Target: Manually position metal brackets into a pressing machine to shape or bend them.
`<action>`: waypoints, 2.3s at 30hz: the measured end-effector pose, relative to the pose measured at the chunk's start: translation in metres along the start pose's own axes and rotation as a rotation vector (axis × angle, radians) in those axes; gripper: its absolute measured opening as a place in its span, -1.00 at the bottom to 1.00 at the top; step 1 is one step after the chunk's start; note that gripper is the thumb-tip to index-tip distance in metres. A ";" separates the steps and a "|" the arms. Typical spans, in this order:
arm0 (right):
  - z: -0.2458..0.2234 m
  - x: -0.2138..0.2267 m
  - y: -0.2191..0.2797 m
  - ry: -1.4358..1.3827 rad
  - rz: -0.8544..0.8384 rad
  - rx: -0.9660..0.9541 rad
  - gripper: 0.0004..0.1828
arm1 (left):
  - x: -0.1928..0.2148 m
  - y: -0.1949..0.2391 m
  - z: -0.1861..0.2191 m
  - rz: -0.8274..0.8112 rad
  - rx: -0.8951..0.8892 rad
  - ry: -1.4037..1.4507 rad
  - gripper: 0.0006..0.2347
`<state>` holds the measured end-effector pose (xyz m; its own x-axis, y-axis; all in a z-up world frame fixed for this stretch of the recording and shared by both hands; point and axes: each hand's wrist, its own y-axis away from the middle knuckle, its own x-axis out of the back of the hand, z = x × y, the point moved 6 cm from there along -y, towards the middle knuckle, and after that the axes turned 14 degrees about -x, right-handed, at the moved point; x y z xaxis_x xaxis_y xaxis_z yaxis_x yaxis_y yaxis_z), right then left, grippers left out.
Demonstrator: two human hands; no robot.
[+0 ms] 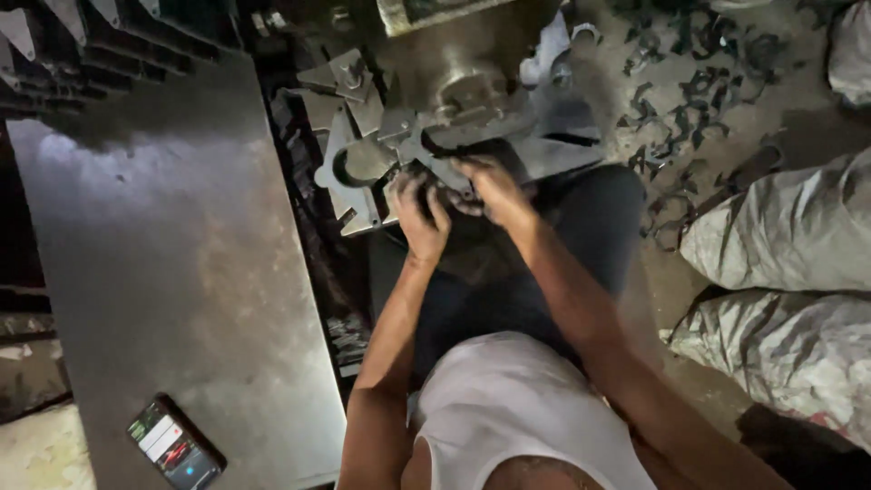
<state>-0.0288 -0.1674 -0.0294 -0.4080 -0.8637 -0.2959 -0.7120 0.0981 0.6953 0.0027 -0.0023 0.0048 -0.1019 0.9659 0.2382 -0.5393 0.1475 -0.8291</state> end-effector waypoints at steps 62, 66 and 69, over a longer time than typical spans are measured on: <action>-0.046 0.043 0.092 0.749 0.675 1.097 -0.78 | -0.063 -0.066 0.055 -0.586 -0.890 -0.582 -0.66; -0.031 0.036 0.065 0.754 0.623 0.973 -0.75 | -0.083 -0.082 0.033 -0.772 -0.822 -0.546 -0.63; -0.040 0.018 0.085 0.767 0.623 1.054 -0.65 | -0.071 -0.084 0.036 -0.921 -0.776 -0.535 -0.72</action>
<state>-0.0738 -0.1944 0.0499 -0.6433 -0.5596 0.5226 -0.7563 0.5706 -0.3199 0.0255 -0.0911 0.0758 -0.3702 0.2699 0.8889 0.0100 0.9580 -0.2867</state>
